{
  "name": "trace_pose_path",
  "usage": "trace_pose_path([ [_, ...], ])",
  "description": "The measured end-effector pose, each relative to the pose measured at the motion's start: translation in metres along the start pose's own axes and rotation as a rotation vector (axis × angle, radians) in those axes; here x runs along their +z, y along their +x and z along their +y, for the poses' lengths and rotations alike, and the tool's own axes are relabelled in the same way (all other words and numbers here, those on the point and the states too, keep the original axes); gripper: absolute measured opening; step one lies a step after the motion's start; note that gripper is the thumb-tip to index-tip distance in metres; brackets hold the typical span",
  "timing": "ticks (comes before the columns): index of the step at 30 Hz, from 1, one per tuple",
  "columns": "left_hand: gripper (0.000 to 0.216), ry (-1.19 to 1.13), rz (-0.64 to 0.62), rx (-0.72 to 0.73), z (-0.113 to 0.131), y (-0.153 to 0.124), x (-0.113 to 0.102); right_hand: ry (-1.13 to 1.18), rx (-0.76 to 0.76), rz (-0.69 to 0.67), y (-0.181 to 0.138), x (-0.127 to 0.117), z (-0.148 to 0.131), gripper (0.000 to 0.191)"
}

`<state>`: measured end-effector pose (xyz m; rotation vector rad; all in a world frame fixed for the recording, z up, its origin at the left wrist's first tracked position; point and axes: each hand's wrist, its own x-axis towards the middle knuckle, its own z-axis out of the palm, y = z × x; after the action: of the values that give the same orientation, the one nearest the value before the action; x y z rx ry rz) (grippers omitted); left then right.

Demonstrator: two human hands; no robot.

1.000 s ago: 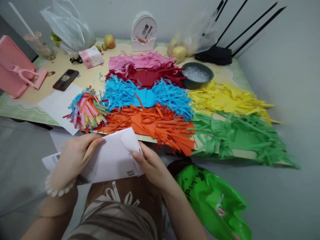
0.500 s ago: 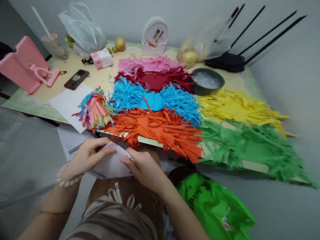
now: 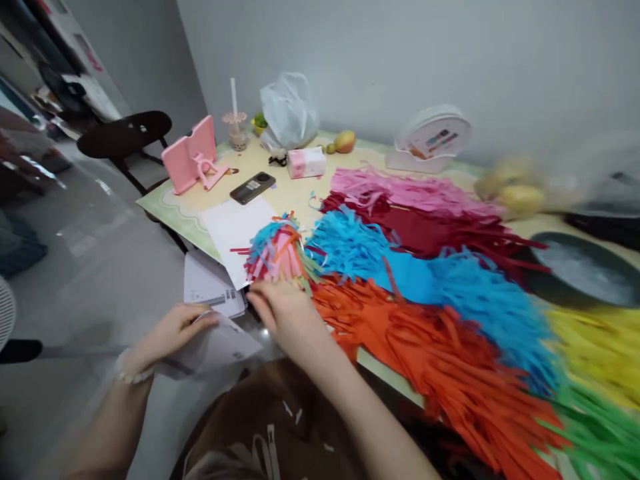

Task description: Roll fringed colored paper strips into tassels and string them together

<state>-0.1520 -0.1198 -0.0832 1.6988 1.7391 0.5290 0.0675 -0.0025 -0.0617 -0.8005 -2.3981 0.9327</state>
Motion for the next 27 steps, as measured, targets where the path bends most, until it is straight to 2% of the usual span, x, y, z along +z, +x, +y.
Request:
trace_pose_path([
  [2, 0.038, 0.047, 0.076, -0.009, -0.019, 0.004, 0.001, -0.019, -0.025, 0.044, 0.046, 0.007, 0.0, 0.019],
  [6, 0.038, 0.123, 0.123, -0.02, -0.038, 0.019, -0.003, -0.089, -0.011, 0.012, 0.133, 0.033, 0.011, 0.029],
  [8, 0.039, 0.184, 0.139, -0.011, -0.043, 0.03, -0.009, -0.147, 0.001, -0.037, 0.165, 0.05, 0.021, 0.034],
  [10, 0.04, 0.243, 0.156, -0.011, -0.049, 0.043, -0.016, -0.191, -0.004, -0.09, 0.184, 0.067, 0.031, 0.036],
  [13, 0.039, 0.262, 0.137, -0.013, -0.061, 0.059, -0.02, -0.246, -0.015, -0.142, 0.19, 0.089, 0.045, 0.033],
  [17, 0.04, 0.228, 0.093, -0.029, -0.073, 0.067, -0.016, -0.296, -0.033, -0.171, 0.18, 0.108, 0.051, 0.033],
  [27, 0.04, 0.161, 0.103, -0.025, -0.078, 0.065, -0.014, -0.362, 0.021, -0.156, 0.184, 0.126, 0.036, 0.033],
])
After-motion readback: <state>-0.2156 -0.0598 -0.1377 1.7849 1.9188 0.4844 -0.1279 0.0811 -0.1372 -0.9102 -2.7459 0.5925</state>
